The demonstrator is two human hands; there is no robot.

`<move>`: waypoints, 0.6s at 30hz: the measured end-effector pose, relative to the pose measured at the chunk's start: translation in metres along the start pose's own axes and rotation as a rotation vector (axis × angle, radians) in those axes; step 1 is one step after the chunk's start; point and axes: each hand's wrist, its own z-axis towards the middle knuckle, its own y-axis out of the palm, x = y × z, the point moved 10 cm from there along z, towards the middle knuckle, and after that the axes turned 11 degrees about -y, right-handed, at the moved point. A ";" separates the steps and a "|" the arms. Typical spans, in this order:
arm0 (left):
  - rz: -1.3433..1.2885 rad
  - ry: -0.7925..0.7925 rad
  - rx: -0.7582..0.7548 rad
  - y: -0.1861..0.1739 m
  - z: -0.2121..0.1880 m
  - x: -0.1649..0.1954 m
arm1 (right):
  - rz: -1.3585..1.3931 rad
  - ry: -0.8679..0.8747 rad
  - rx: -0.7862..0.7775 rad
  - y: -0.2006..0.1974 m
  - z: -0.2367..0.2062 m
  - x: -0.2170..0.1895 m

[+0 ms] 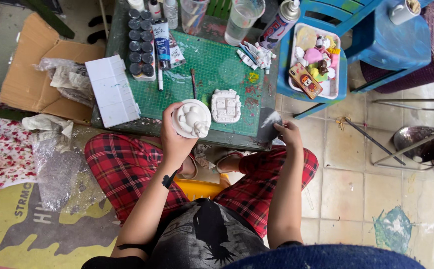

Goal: The person sits on the floor at a low table and paints white plaster figurines with a paintbrush. They dip the brush, turn the figurines over to coat different sides, and set finished pieces back on the table.

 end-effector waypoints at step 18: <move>0.135 -0.215 0.078 -0.005 0.050 -0.100 | 0.524 -0.333 0.116 0.057 -0.102 -0.021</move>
